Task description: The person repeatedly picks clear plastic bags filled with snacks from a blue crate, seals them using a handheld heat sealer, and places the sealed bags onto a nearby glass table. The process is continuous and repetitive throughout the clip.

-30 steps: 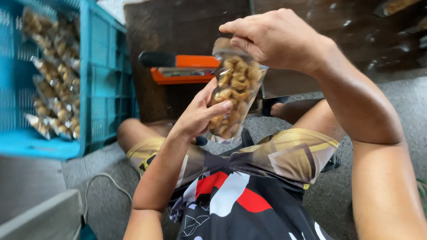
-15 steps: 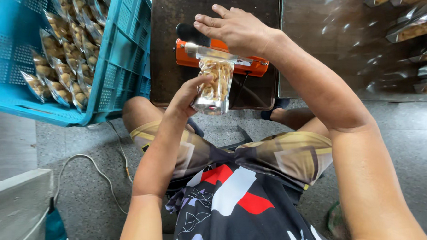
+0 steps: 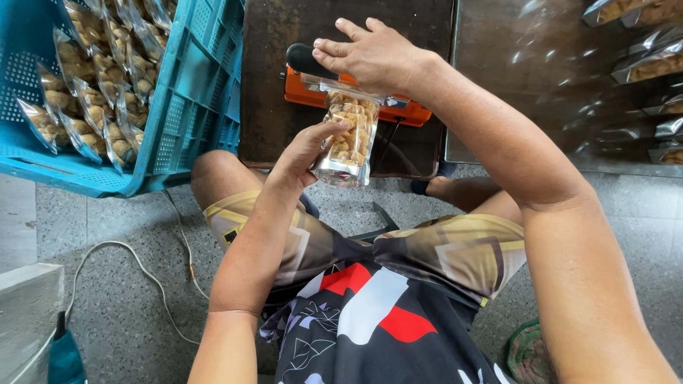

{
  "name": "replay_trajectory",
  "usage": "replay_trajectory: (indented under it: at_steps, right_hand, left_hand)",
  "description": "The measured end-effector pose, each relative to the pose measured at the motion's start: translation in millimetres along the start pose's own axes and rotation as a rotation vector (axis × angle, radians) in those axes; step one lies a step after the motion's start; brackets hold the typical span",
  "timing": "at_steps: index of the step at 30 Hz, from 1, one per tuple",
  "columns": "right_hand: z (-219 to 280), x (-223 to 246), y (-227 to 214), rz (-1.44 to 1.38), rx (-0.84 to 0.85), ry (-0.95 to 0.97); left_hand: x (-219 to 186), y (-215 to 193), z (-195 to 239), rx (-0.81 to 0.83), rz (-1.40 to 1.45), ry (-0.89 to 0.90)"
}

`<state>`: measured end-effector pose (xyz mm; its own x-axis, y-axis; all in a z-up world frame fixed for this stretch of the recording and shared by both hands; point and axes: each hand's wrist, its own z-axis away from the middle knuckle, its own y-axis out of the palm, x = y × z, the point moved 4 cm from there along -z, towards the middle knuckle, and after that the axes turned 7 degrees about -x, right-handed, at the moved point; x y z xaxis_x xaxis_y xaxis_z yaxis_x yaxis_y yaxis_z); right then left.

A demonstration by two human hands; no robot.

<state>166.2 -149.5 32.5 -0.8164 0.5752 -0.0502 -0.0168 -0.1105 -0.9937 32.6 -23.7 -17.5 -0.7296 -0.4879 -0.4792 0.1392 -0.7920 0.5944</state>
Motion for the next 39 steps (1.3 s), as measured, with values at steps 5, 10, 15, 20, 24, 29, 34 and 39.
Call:
replay_trajectory:
  at_steps: [5, 10, 15, 20, 24, 29, 34, 39]
  right_hand:
    - [-4, 8, -3, -0.017, 0.147, 0.031]
    - [-10, 13, -8, -0.020, 0.176, 0.090]
    - [-18, 14, -7, 0.022, 0.203, 0.132]
    - [-24, 13, -2, 0.046, 0.238, 0.136]
    - [-26, 12, 1, 0.038, 0.240, 0.143]
    - [-26, 13, 4, 0.070, 0.269, 0.176]
    - [-25, 13, 4, 0.055, 0.259, 0.176]
    - [-19, 8, -2, 0.023, 0.192, 0.178]
  left_hand:
    - [1, 0, -4, 0.032, 0.034, -0.011]
    - [1, -5, -4, -0.007, 0.002, -0.015]
    - [0, -3, -4, 0.040, 0.018, -0.012]
    - [2, -5, -5, 0.075, 0.055, -0.010]
    - [2, -5, -6, 0.053, 0.046, -0.013]
    - [2, -7, -7, -0.006, 0.000, -0.013]
    - [3, -7, -9, 0.028, 0.024, -0.023]
    - [5, -8, -7, 0.034, 0.021, -0.002]
